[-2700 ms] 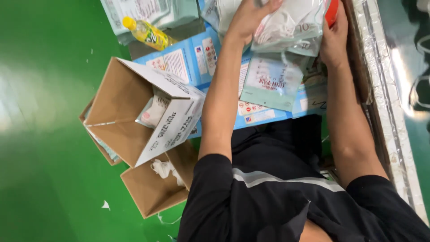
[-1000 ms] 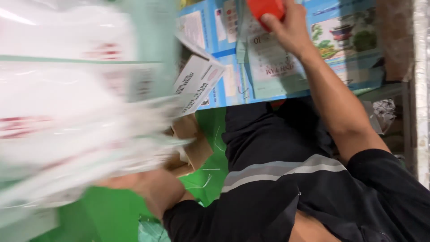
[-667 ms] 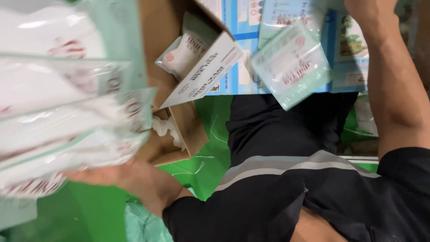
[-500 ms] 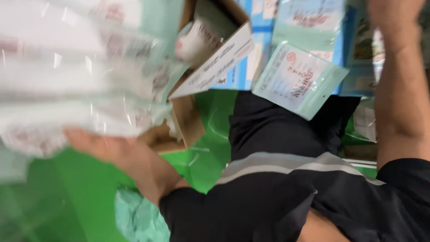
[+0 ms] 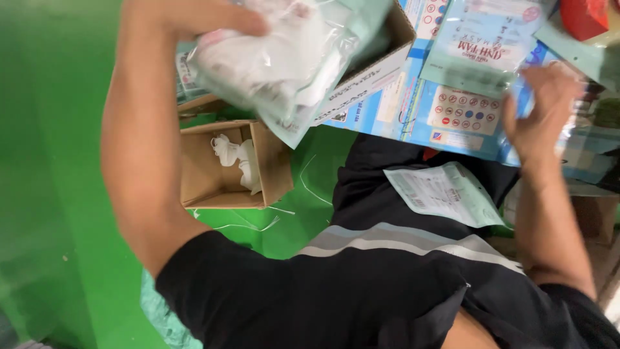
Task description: Packing white face masks into individual plastic bags and then into cardboard boxes.
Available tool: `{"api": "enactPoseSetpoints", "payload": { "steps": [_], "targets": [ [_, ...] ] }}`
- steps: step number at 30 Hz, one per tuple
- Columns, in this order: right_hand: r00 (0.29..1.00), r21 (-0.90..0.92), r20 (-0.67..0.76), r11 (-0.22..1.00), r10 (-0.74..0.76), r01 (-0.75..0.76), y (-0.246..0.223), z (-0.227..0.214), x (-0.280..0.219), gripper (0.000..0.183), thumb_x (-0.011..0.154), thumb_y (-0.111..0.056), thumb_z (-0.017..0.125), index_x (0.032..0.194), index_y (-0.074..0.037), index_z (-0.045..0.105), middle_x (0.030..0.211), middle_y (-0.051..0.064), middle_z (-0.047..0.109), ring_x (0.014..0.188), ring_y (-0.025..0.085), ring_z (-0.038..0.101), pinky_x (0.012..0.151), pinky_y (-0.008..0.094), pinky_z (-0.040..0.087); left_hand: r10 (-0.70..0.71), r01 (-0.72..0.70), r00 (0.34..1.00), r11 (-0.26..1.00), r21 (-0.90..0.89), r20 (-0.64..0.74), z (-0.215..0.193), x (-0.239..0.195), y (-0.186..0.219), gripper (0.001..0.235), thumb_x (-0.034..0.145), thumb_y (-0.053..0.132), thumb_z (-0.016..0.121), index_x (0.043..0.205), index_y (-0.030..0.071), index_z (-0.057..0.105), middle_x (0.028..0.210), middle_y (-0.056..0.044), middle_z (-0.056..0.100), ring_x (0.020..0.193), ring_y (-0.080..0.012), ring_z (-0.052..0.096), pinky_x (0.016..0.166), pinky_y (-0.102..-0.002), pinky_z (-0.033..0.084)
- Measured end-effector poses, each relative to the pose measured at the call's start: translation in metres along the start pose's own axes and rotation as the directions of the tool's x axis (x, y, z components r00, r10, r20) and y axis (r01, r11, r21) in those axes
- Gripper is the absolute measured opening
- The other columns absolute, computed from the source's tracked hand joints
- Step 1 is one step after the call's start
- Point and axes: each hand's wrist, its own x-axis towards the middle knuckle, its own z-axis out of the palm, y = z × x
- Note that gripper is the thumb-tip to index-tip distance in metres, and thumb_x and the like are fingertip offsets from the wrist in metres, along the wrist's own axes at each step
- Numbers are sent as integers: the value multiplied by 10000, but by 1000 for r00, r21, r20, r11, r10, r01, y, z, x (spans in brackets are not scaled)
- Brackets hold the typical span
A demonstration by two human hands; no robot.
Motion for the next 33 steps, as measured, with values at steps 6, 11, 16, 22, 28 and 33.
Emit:
{"api": "enactPoseSetpoints", "payload": {
  "steps": [6,11,16,22,28,33],
  "targets": [
    [722,512,692,712,-10,-481,-63,-20,-48,629,877,-460,689,1377,-90,597,1414,167,601,1301,310,555,1079,422,439,-201,229,892,973,-21,406,23,68,22,647,735,454,837,1257,111,667,1102,-95,767,910,-228,739,756,-385,591],
    [497,515,827,708,-263,-483,-57,-15,-73,1009,753,-710,682,1502,-65,477,1528,222,443,1424,400,369,1143,502,291,-173,-41,920,849,527,351,54,75,34,635,787,460,838,1216,15,693,1041,-205,757,898,-327,732,799,-450,557],
    [346,391,908,773,-236,-499,-42,-14,-80,1033,712,-782,659,1475,-105,501,1554,170,456,1482,357,355,1205,495,282,233,-109,972,539,836,-24,76,-3,111,558,840,452,859,1008,-45,671,883,-250,717,927,-428,696,741,-515,552],
    [428,496,863,617,-269,-611,-36,-35,-112,1100,673,-774,681,1502,-78,487,1580,195,447,1494,392,346,1187,509,280,-88,-63,979,730,681,184,108,31,-35,274,981,277,686,1108,36,655,1035,-233,704,971,-436,674,793,-532,530],
    [537,618,784,309,-312,-723,-53,-80,-109,868,774,-528,769,1473,-64,548,1582,204,478,1489,382,401,1161,479,350,461,-154,862,634,758,-211,104,-54,199,312,906,165,748,1117,-57,688,1024,-249,714,935,-435,662,740,-507,525],
    [632,632,763,369,-140,-681,-53,-89,-118,459,908,-275,699,1311,-55,685,1380,145,680,1342,320,594,1113,431,458,751,-710,660,619,335,12,246,-15,208,331,1011,232,720,1271,53,621,966,-106,708,847,-315,702,700,-444,539]
  ]
}}
